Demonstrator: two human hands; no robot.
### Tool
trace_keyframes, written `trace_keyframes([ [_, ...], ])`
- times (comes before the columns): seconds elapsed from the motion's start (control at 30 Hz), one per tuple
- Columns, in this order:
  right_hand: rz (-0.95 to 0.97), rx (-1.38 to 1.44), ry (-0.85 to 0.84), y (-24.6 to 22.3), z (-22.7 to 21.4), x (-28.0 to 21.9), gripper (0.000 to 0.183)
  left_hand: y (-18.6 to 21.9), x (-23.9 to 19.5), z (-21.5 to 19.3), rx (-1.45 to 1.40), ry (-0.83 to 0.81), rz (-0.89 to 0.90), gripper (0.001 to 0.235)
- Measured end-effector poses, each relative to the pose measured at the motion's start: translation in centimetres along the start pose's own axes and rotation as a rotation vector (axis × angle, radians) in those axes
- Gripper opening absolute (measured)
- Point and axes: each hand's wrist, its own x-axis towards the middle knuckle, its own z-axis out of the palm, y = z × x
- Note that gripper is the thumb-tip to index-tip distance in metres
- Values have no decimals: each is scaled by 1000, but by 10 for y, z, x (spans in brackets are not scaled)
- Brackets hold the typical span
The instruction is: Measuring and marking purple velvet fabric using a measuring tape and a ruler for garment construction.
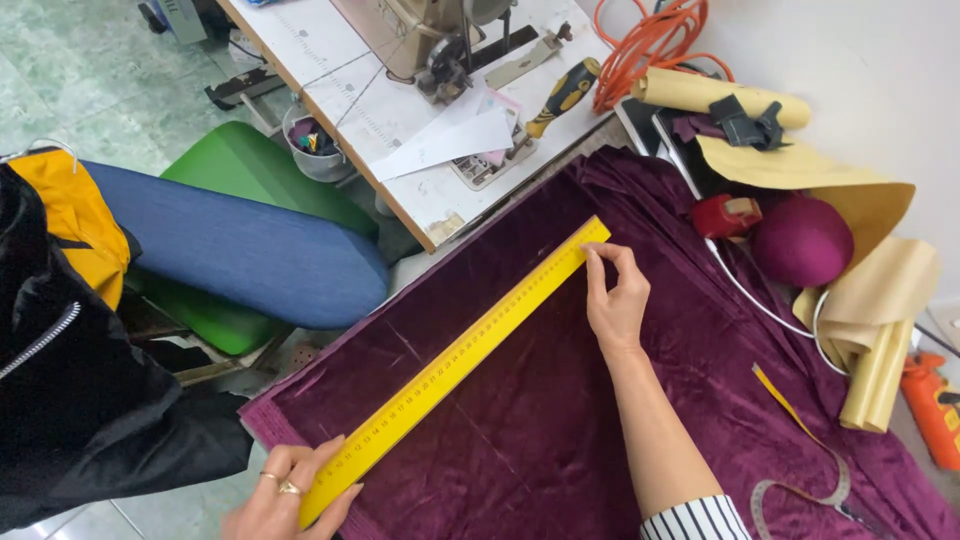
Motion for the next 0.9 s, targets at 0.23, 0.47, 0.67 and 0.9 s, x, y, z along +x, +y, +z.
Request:
trace_keyframes([
  [0.23, -53, 30, -84, 13, 14, -9, 10, 8, 0, -6, 40, -211, -115, 56],
  [0.47, -76, 42, -109, 12, 14, -11, 10, 8, -5, -4, 11, -130, -129, 54],
  [0.67, -91, 34, -112, 12, 15, -10, 10, 7, -5, -2, 29, -185, -140, 54],
  [0.9, -107, 37, -109, 12, 16, -10, 10, 0, -11, 12, -30, 30, -110, 52],
])
